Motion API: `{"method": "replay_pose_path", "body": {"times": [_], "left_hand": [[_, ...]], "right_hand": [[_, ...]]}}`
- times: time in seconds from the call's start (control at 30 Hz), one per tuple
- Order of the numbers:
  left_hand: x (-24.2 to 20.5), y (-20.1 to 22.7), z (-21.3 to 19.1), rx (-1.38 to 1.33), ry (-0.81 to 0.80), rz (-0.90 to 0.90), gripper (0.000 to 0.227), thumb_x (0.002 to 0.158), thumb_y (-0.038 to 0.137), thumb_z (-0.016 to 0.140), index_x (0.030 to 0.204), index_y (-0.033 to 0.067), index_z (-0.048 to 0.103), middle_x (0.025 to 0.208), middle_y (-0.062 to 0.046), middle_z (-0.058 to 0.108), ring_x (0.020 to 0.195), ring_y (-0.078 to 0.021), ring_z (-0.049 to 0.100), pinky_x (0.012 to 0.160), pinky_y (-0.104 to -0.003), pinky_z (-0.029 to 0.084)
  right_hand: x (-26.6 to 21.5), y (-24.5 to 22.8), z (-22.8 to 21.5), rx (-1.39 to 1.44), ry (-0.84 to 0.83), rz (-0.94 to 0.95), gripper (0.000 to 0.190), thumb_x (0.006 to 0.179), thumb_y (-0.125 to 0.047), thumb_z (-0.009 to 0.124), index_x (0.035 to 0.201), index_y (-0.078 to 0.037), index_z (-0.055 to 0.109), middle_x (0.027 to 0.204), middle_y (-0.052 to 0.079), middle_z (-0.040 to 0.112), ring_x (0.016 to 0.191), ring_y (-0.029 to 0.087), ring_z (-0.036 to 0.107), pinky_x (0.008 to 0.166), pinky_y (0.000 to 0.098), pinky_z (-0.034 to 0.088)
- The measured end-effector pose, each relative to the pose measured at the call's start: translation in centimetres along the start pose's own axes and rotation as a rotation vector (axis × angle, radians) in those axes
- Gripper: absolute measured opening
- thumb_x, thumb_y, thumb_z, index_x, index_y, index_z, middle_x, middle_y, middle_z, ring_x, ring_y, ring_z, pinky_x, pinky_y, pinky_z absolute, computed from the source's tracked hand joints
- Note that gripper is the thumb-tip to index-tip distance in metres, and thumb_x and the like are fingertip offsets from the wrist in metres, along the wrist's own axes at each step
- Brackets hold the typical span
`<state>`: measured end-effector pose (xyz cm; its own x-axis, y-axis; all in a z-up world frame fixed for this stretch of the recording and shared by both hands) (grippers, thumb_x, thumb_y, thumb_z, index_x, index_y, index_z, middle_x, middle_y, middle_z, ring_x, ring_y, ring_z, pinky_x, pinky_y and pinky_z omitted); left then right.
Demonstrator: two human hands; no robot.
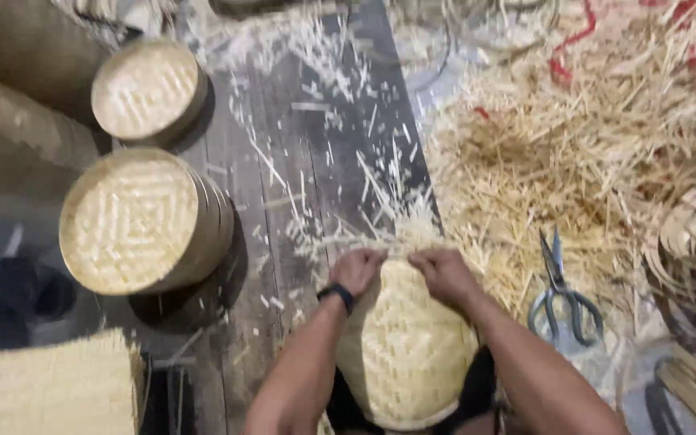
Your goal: The recorder is assembling and trimming woven bamboo components to create round containers.
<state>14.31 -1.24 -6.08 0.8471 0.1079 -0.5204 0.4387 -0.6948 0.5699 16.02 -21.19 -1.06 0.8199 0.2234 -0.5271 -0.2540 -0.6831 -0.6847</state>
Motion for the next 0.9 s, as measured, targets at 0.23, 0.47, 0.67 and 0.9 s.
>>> {"method": "replay_pose_path", "body": {"times": [0.23,0.47,0.67,0.9], "left_hand": [[6.0,-2.6,3.9,-0.138,-0.074,0.277,0.050,0.100,0.051,0.058,0.106,0.0043,0.076,0.104,-0.016,0.073,0.098,-0.0309,0.063,0.088,-0.044,0.049],[5.6,-5.3,5.7,-0.539,-0.178,-0.007,0.034,0.092,0.038,0.070,0.089,0.0040,0.069,0.083,-0.001,0.065,0.081,-0.0154,0.056,0.076,-0.033,0.046],[-0.1,-5.4,2.4,-0.240,0.060,0.057,0.041,0.100,0.045,0.058,0.093,0.0058,0.067,0.086,-0.008,0.062,0.087,-0.0266,0.056,0.081,-0.045,0.049],[2.5,-11.3,3.6,-0.103,0.327,0.321,0.056,0.101,0.050,0.053,0.114,0.0016,0.077,0.125,-0.036,0.059,0.111,-0.0438,0.055,0.095,-0.052,0.047]], "right_hand": [[-3.4,0.9,-2.7,-0.187,0.408,-0.252,0.050,0.104,-0.036,0.047,0.097,0.003,0.076,0.104,0.026,0.071,0.099,0.042,0.067,0.094,0.0490,0.051],[-0.1,11.1,1.3,-0.062,0.229,0.194,0.076,0.106,-0.054,0.031,0.097,0.010,0.071,0.103,0.039,0.067,0.103,0.054,0.063,0.098,0.0547,0.047],[-0.7,11.7,1.3,0.114,0.202,0.179,0.073,0.102,-0.056,0.035,0.104,0.009,0.070,0.112,0.036,0.066,0.109,0.052,0.061,0.100,0.0519,0.046],[-0.1,13.1,1.9,0.082,0.189,0.132,0.069,0.105,-0.054,0.037,0.103,0.007,0.069,0.112,0.036,0.067,0.110,0.050,0.062,0.101,0.0508,0.046]]}}
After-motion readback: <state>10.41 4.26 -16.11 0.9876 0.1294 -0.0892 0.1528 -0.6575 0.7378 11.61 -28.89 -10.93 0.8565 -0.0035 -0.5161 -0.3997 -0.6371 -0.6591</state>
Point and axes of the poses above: each hand's wrist, its own x-axis towards the middle knuckle, its own z-axis out of the palm, y = z × x, the point moved 8 cm from there along x, towards the middle knuckle
